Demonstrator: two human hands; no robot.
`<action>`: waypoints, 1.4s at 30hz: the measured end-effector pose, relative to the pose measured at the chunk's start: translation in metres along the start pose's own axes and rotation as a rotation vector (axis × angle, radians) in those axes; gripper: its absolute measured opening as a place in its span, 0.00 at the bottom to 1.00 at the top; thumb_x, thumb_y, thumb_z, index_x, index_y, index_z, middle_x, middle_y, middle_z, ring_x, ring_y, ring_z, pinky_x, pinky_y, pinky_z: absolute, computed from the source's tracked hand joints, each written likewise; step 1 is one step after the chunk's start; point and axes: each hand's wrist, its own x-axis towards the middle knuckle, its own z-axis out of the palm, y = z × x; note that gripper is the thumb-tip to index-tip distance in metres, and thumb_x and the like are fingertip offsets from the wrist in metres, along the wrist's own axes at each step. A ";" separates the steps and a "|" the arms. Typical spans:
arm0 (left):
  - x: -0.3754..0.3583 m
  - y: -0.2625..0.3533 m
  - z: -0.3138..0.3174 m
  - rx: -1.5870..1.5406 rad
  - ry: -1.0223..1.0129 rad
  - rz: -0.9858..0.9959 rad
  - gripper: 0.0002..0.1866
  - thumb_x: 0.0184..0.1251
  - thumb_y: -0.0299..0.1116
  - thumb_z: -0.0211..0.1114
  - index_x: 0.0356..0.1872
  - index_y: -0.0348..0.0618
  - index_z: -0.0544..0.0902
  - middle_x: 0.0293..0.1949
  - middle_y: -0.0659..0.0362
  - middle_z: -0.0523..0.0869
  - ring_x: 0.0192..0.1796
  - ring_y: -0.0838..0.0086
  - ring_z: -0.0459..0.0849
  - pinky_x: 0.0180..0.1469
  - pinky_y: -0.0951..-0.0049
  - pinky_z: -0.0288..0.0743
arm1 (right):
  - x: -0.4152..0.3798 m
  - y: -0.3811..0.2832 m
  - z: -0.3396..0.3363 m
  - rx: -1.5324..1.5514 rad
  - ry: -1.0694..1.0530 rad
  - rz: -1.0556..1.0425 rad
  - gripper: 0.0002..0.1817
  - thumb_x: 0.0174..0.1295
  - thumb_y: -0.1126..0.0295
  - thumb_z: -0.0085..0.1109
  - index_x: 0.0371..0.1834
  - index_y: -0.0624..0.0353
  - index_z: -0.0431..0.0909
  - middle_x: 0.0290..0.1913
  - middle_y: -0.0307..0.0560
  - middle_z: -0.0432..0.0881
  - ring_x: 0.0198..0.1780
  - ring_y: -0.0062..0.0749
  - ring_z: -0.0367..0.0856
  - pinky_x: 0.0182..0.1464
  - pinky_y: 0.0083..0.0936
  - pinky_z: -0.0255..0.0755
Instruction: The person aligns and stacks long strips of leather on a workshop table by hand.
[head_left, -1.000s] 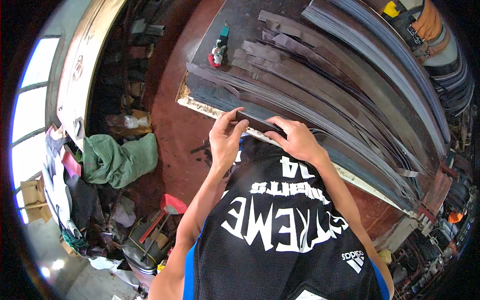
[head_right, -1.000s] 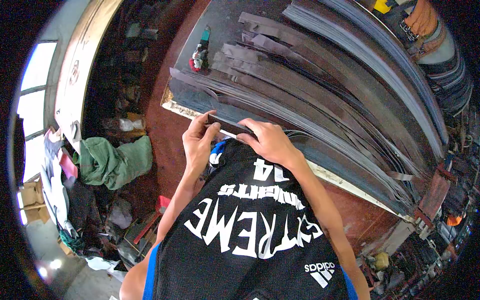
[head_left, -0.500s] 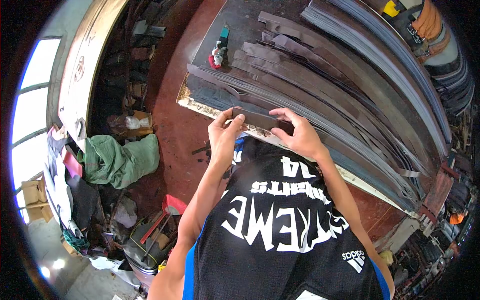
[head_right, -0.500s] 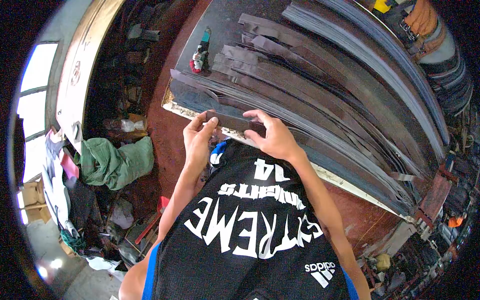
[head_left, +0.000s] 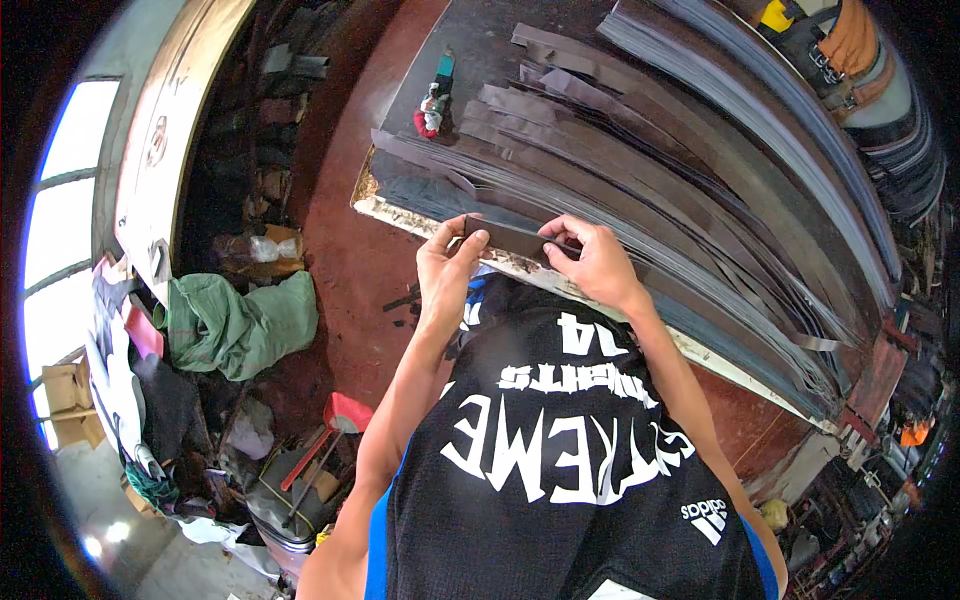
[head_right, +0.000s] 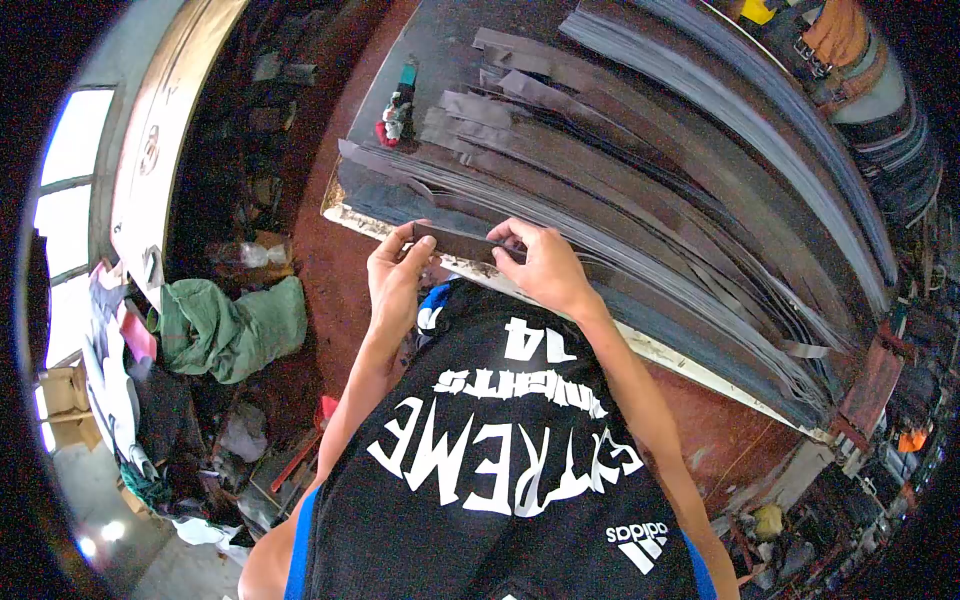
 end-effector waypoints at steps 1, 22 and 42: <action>-0.001 0.002 0.001 -0.002 -0.001 0.001 0.13 0.72 0.27 0.69 0.55 0.35 0.86 0.40 0.64 0.87 0.38 0.84 0.83 0.38 0.83 0.74 | 0.000 -0.002 -0.001 -0.015 -0.022 0.029 0.13 0.65 0.67 0.67 0.49 0.61 0.83 0.38 0.56 0.88 0.42 0.41 0.89 0.48 0.34 0.79; -0.017 0.016 0.009 0.526 -0.013 0.371 0.21 0.72 0.25 0.68 0.65 0.38 0.83 0.46 0.56 0.86 0.46 0.77 0.85 0.48 0.74 0.81 | 0.005 -0.019 0.022 -0.271 -0.118 -0.242 0.19 0.76 0.57 0.56 0.56 0.63 0.73 0.40 0.71 0.85 0.44 0.70 0.84 0.42 0.60 0.76; -0.019 0.012 0.009 0.498 0.047 0.430 0.21 0.67 0.22 0.72 0.61 0.35 0.85 0.54 0.51 0.90 0.49 0.72 0.90 0.53 0.72 0.82 | 0.004 -0.015 0.030 -0.304 -0.028 -0.372 0.19 0.76 0.57 0.56 0.55 0.63 0.73 0.45 0.65 0.85 0.44 0.66 0.84 0.42 0.54 0.79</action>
